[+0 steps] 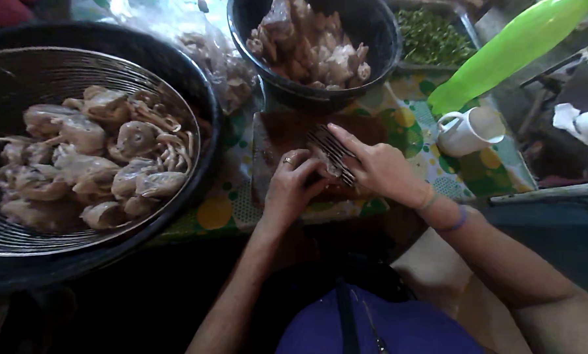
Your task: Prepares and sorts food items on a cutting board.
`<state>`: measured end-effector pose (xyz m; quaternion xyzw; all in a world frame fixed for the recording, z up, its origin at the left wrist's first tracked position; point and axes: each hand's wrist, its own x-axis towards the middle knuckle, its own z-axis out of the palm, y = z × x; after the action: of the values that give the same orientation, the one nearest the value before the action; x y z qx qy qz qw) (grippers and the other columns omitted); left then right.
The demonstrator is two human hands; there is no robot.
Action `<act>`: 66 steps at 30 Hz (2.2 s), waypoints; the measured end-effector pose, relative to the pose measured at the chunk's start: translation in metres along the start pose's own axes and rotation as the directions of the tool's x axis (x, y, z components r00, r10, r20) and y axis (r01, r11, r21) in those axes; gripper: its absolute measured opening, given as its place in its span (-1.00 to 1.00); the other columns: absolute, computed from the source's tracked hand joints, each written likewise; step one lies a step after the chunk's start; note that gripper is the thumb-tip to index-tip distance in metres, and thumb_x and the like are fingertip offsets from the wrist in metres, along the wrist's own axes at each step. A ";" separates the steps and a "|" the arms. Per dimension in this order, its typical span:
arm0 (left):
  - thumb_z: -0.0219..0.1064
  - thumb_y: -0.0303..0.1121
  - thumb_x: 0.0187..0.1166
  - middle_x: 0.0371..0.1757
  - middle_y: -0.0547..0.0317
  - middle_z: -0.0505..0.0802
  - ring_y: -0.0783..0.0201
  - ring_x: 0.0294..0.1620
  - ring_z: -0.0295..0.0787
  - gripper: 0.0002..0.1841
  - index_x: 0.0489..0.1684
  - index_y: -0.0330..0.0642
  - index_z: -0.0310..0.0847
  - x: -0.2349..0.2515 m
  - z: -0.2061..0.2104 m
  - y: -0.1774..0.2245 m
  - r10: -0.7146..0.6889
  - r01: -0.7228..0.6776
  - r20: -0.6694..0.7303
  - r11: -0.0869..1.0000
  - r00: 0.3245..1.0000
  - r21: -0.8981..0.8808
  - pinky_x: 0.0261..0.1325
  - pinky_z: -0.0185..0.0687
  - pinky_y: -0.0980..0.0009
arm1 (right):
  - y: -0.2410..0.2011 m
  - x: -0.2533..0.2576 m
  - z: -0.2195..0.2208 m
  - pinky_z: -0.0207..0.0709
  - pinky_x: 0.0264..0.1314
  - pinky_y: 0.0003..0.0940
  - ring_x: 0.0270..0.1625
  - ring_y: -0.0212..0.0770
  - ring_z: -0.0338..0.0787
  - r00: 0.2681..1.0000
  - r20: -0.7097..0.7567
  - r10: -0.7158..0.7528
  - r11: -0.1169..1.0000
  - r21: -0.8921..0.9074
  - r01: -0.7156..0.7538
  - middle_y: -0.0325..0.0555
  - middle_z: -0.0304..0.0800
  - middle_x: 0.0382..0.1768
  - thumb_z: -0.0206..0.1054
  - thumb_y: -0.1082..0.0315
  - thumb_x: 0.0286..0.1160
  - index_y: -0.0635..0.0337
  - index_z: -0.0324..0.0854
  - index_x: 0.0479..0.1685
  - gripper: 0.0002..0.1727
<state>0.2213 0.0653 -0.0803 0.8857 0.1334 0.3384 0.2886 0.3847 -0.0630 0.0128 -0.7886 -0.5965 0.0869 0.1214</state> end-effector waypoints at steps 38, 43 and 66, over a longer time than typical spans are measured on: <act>0.63 -0.28 0.40 0.06 -0.23 0.80 -0.25 0.16 0.75 -0.64 0.12 -0.21 0.79 0.013 -0.028 0.016 -0.168 0.119 0.222 0.968 0.960 0.219 0.16 0.66 -0.19 | 0.033 -0.079 -0.010 0.54 -0.44 0.32 -0.50 0.35 0.74 0.970 -0.205 0.131 0.987 -0.061 -0.147 0.26 0.78 -0.45 0.22 0.30 0.72 -0.11 0.13 0.89 -0.28; 0.54 -0.46 0.47 0.15 -0.28 0.80 -0.22 0.25 0.76 -0.68 0.15 -0.34 0.73 0.012 -0.028 0.017 -0.175 0.144 0.222 0.978 0.959 0.149 0.30 0.68 -0.09 | 0.026 -0.084 -0.002 0.52 -0.51 0.25 -0.58 0.29 0.70 0.972 -0.218 0.089 0.992 -0.067 -0.106 0.20 0.74 -0.56 0.21 0.33 0.69 -0.03 0.23 0.85 -0.32; 0.51 -0.36 0.47 0.26 -0.60 0.72 -0.63 0.36 0.59 -0.55 0.26 -0.47 0.68 0.017 -0.022 0.007 -0.021 -0.001 0.209 0.994 0.978 0.107 0.40 0.44 -0.46 | 0.002 -0.075 -0.033 0.68 -0.24 0.16 -0.37 0.20 0.85 0.981 -0.013 0.193 0.981 -0.005 -0.193 0.14 0.84 -0.42 0.25 0.38 0.66 -0.08 0.17 0.87 -0.26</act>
<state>0.2195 0.0761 -0.0542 0.9299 0.1245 0.2338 0.2550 0.3754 -0.1388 0.0430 -0.8435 -0.5169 0.0914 0.1136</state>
